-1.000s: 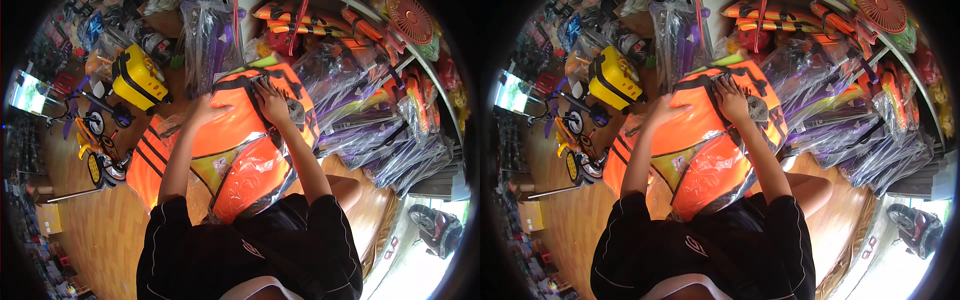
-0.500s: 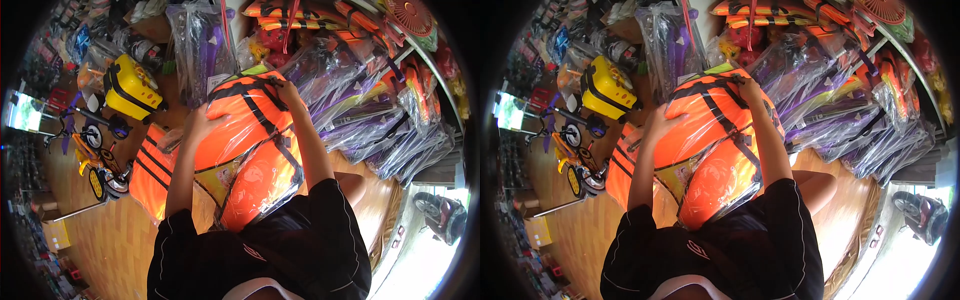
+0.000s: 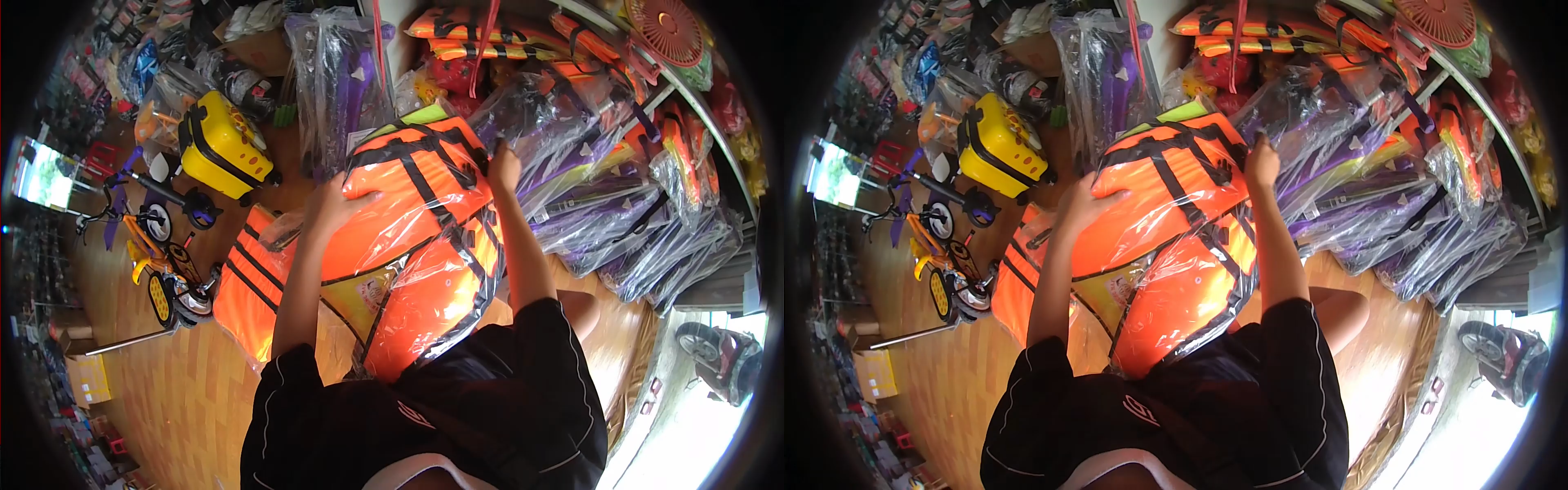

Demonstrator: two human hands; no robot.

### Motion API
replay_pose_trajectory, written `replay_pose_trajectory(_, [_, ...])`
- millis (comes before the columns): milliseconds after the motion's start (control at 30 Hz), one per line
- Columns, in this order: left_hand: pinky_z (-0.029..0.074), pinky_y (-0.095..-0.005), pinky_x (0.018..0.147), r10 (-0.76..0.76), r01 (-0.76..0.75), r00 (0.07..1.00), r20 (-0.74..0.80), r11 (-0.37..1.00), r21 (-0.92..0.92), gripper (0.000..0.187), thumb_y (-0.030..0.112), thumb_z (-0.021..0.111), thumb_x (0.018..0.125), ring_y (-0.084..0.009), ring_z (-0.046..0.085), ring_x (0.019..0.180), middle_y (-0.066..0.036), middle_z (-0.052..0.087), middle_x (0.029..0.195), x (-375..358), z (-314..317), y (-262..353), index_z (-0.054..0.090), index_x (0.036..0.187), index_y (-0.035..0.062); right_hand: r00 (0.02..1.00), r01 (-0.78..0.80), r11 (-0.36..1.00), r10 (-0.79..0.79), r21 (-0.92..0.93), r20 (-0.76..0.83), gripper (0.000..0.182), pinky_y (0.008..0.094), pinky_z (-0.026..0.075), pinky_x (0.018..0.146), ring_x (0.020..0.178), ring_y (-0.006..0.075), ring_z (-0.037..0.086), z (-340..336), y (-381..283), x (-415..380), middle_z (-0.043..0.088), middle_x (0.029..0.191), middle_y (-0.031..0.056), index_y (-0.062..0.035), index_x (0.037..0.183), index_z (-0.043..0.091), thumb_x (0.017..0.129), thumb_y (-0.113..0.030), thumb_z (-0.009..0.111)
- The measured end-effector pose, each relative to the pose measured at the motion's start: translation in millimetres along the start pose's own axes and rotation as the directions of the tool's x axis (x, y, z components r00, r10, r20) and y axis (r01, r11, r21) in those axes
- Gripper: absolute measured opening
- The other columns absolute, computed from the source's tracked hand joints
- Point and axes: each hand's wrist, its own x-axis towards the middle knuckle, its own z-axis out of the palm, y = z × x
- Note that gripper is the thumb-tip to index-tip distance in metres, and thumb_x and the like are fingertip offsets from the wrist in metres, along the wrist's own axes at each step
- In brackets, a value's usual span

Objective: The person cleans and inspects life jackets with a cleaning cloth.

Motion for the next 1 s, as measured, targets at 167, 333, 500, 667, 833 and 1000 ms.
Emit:
replay_pose_trajectory(167, [0.045, -0.0379, 0.069, -0.058, 0.06, 0.998, 0.025, 0.995, -0.077, 0.07, 0.056, 0.064, 0.059, -0.034, 0.058, 0.079, -0.02, 0.06, 0.083, -6.1, -6.7, -1.6, 0.054, 0.095, -0.0024, 0.877, 0.434, 0.8, -0.27, 0.413, -0.399, 0.031, 0.0274, 0.045, 0.051, 0.052, 0.0164, 0.054, -64.7, -101.0, -5.9, 0.06, 0.074, 0.0153, -0.0068, 0.111, 0.053, 0.08, -0.006, 0.049])
replay_pose_trajectory(333, [0.045, -0.0383, 0.069, -0.084, 0.08, 0.996, 0.023, 0.985, 0.155, 0.075, 0.057, 0.063, 0.059, -0.033, 0.058, 0.077, -0.021, 0.059, 0.081, -6.2, -11.5, 18.0, 0.052, 0.1, -0.0048, 0.49, 0.716, 0.413, -0.871, 0.563, 0.015, 0.043, 0.0358, 0.037, 0.091, 0.107, 0.0277, 0.047, -27.3, -177.5, -61.9, 0.051, 0.114, 0.0104, -0.0061, 0.108, 0.054, 0.067, 0.007, 0.049])
replay_pose_trajectory(500, [0.046, -0.0384, 0.066, -0.024, 0.027, 0.999, -0.024, 0.988, 0.151, 0.073, 0.056, 0.061, 0.062, -0.0329, 0.059, 0.075, -0.021, 0.059, 0.079, -12.4, -7.3, 5.9, 0.052, 0.1, -0.0058, 0.614, 0.669, 0.592, -0.781, 0.449, 0.115, 0.032, 0.0388, 0.033, 0.094, 0.11, 0.0283, 0.044, 16.7, -164.2, -53.7, 0.054, 0.109, 0.0093, -0.0139, 0.103, 0.058, 0.075, -0.003, 0.047])
replay_pose_trajectory(667, [0.044, -0.0389, 0.066, -0.083, 0.083, 0.996, -0.015, 0.995, 0.062, 0.057, 0.049, 0.063, 0.065, -0.0334, 0.057, 0.078, -0.018, 0.06, 0.083, -12.2, -9.2, 8.7, 0.055, 0.098, 0.0029, 0.698, 0.554, 0.75, -0.655, 0.361, 0.291, 0.032, 0.043, 0.03, 0.095, 0.109, 0.0291, 0.045, 45.6, -130.2, -2.4, 0.056, 0.106, 0.0111, -0.016, 0.103, 0.059, 0.076, -0.006, 0.044])
replay_pose_trajectory(833, [0.044, -0.0382, 0.064, -0.051, 0.058, 0.996, -0.072, 0.994, 0.096, 0.056, 0.048, 0.063, 0.065, -0.0322, 0.057, 0.074, -0.016, 0.06, 0.078, -12.3, -8.9, 8.5, 0.056, 0.097, 0.0029, 0.764, 0.401, 0.873, -0.485, 0.276, 0.425, 0.03, 0.0383, 0.042, 0.079, 0.091, 0.0353, 0.053, 64.7, -81.5, 32.0, 0.055, 0.1, 0.0187, -0.0152, 0.103, 0.059, 0.077, -0.01, 0.044])
replay_pose_trajectory(1000, [0.044, -0.0376, 0.062, -0.065, 0.066, 0.998, -0.022, 0.996, 0.053, 0.056, 0.048, 0.063, 0.065, -0.0314, 0.057, 0.071, -0.016, 0.059, 0.077, -10.4, -13.0, 14.5, 0.055, 0.097, 0.0028, 0.832, 0.213, 0.949, -0.302, 0.234, 0.465, 0.033, 0.0398, 0.043, 0.078, 0.088, 0.0359, 0.054, 71.7, -44.1, 35.7, 0.057, 0.095, 0.019, -0.0175, 0.103, 0.059, 0.076, -0.01, 0.042])
